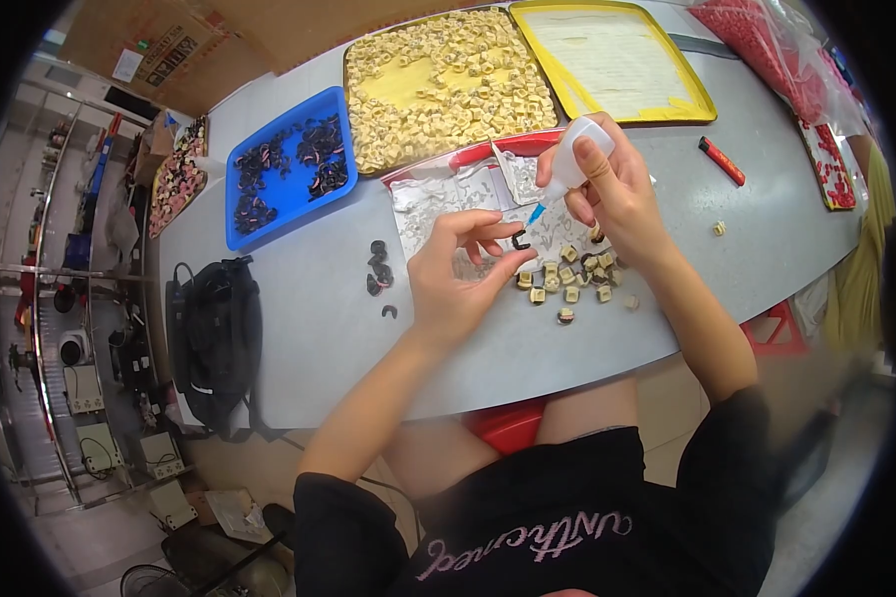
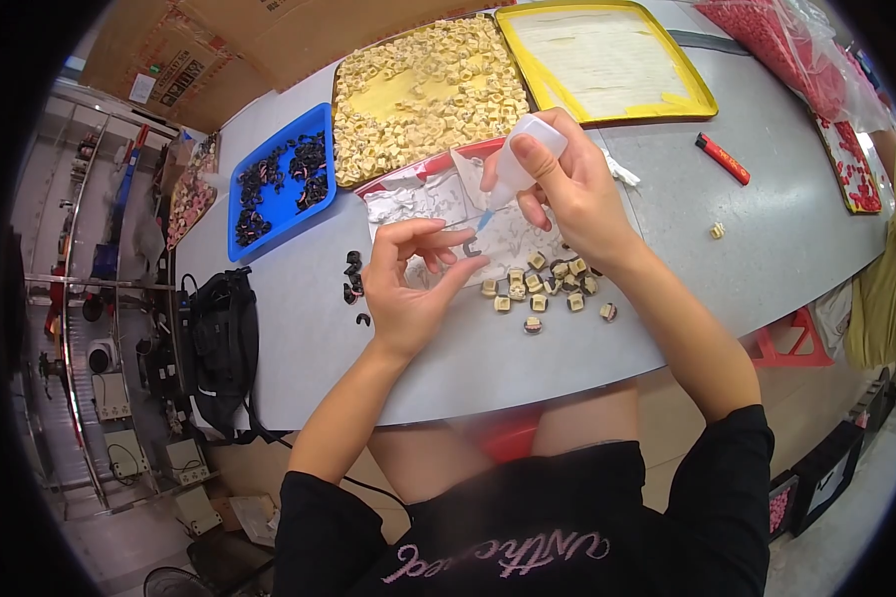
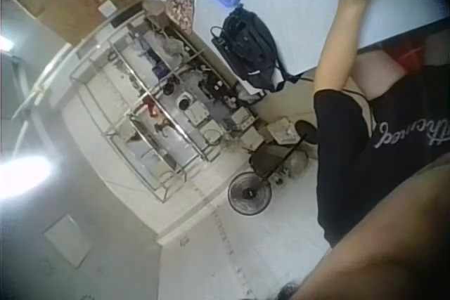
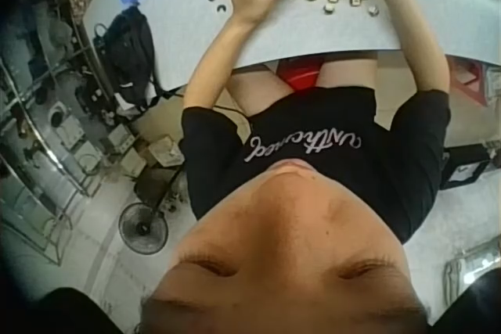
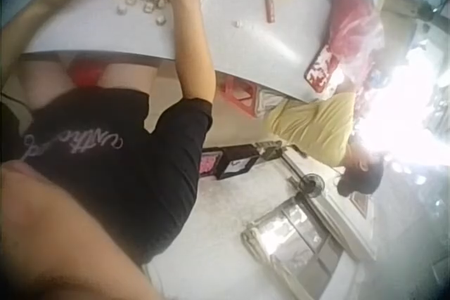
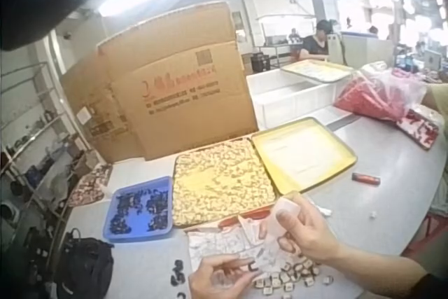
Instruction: Applying glue to small black components and attaching them to gold-colored toy figurines.
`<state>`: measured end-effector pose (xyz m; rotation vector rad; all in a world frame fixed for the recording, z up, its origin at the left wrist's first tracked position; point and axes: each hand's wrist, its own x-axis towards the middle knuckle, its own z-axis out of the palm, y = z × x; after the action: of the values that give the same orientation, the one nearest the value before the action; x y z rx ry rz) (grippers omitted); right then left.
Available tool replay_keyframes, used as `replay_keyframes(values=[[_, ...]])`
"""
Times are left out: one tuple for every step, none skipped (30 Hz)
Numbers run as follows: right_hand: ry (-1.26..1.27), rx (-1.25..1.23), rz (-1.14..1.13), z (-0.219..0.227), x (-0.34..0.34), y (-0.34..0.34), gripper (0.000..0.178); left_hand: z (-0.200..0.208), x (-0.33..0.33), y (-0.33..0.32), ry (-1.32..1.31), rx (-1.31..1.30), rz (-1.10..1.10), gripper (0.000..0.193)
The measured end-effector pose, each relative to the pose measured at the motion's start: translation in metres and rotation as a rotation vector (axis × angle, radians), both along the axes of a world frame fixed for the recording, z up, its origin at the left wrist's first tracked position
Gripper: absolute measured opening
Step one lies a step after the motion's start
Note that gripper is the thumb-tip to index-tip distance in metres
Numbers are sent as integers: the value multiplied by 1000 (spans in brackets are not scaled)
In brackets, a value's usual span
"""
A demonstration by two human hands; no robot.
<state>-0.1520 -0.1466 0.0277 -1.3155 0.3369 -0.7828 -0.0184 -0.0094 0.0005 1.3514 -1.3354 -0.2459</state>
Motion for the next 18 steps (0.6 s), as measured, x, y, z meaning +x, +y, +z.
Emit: replay_keyframes(values=[[-2,-5,-4,0,0,0,33,0,0,0,1,0,0,44],[-4,-12,-8,0,0,-1,32,0,0,0,0,0,2,43],[-4,-12,-9,1,-1,-1,32,0,0,0,-1,0,4,43],[-8,-16,-10,1,-1,-1,32,0,0,0,0,0,4,43],[-11,-22,-11,2,-1,-2,32,1,0,0,0,0,6,44],[-11,-22,-11,2,-1,-2,32,1,0,0,1,1,8,44],[-19,-8,-7,2,-2,-3,30,1,0,0,1,0,8,44],[-27,6,-2,2,-2,-3,27,1,0,0,-1,0,7,44],[-27,6,-1,2,-2,-3,27,0,1,0,-3,-1,5,44],[-22,0,-2,2,-2,-3,27,0,1,0,-3,-1,6,44],[-17,-5,-3,2,-2,-3,27,0,1,0,0,-2,6,44],[-17,-5,-3,2,-2,-3,27,0,1,0,4,-4,6,44],[-14,-2,-5,2,-2,-3,27,-1,1,0,4,-4,6,44],[-12,1,-8,2,-3,-3,27,0,1,0,5,-7,3,43],[-12,1,-7,1,-2,-3,27,0,0,0,5,-10,-1,43],[-11,-18,-15,1,-2,-1,30,0,0,0,5,-10,-1,43],[-10,-37,-21,0,-1,0,34,0,0,0,4,-8,-3,43],[-10,-36,-20,0,0,1,34,-1,0,1,2,-6,-5,43]])
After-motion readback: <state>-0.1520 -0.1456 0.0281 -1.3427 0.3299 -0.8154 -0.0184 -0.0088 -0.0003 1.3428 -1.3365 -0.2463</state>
